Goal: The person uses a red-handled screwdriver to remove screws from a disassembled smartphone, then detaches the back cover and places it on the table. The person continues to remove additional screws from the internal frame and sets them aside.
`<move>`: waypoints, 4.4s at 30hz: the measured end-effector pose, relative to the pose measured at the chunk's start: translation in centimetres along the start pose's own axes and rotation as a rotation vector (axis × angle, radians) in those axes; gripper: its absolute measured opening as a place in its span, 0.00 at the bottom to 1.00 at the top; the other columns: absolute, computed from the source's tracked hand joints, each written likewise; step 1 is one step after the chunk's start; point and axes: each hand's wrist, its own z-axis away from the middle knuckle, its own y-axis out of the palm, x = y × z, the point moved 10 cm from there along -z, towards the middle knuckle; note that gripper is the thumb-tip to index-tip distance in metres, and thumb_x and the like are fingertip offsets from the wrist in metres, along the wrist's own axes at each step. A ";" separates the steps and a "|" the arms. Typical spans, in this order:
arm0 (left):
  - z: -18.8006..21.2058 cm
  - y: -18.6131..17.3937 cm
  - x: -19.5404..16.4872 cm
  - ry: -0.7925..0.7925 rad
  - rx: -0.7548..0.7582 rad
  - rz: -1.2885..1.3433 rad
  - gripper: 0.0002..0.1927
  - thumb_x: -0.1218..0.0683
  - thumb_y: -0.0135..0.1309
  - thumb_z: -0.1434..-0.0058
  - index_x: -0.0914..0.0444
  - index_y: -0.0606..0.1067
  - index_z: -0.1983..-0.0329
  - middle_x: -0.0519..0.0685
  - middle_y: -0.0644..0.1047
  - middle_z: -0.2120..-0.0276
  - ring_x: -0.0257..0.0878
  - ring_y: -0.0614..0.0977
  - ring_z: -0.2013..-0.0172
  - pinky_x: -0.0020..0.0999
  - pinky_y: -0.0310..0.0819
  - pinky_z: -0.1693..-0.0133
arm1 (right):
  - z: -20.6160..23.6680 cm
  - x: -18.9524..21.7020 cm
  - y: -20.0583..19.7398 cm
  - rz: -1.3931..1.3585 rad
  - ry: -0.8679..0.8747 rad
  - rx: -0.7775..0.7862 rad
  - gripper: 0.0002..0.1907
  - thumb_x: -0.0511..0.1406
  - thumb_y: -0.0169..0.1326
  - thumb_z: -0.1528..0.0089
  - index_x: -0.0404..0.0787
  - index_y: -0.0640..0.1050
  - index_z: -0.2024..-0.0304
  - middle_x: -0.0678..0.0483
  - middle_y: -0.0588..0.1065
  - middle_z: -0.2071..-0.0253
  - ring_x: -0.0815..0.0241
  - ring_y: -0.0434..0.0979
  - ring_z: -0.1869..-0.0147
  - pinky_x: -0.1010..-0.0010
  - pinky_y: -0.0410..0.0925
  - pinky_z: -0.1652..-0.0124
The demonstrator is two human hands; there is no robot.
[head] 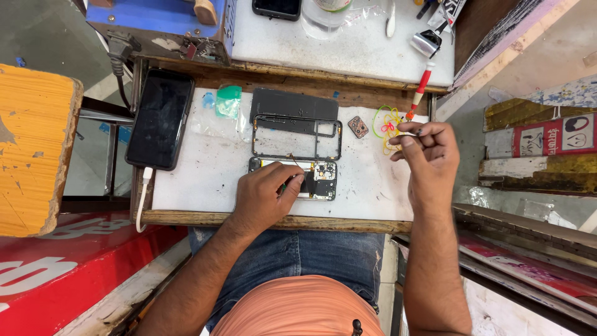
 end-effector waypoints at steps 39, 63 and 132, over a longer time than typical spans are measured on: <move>-2.4 -3.5 -7.2 0.164 -0.285 0.007 0.06 0.62 0.59 0.46 0.64 0.75 0.66 0.48 0.77 0.72 0.41 0.81 0.71 0.38 0.77 0.68 | 10.1 0.0 11.6 0.355 -0.179 0.498 0.30 0.18 0.46 0.38 0.37 0.72 0.33 0.42 0.58 0.25 0.59 0.71 0.36 0.73 0.72 0.49; -1.6 -3.5 -7.1 0.277 -0.290 -0.144 0.06 0.57 0.56 0.32 0.64 0.73 0.56 0.49 0.77 0.65 0.41 0.83 0.65 0.36 0.80 0.64 | 10.6 -0.5 11.0 0.122 -0.006 0.517 0.29 0.19 0.46 0.37 0.36 0.72 0.33 0.43 0.57 0.24 0.65 0.72 0.46 0.78 0.71 0.55; 1.4 -9.5 3.4 -0.296 -0.189 0.200 0.17 0.58 0.58 0.34 0.64 0.74 0.42 0.53 0.79 0.54 0.36 0.81 0.58 0.30 0.82 0.54 | 9.4 -5.9 5.2 0.141 -0.189 0.225 0.21 0.29 0.53 0.29 0.41 0.62 0.37 0.45 0.78 0.50 0.65 0.78 0.60 0.75 0.74 0.61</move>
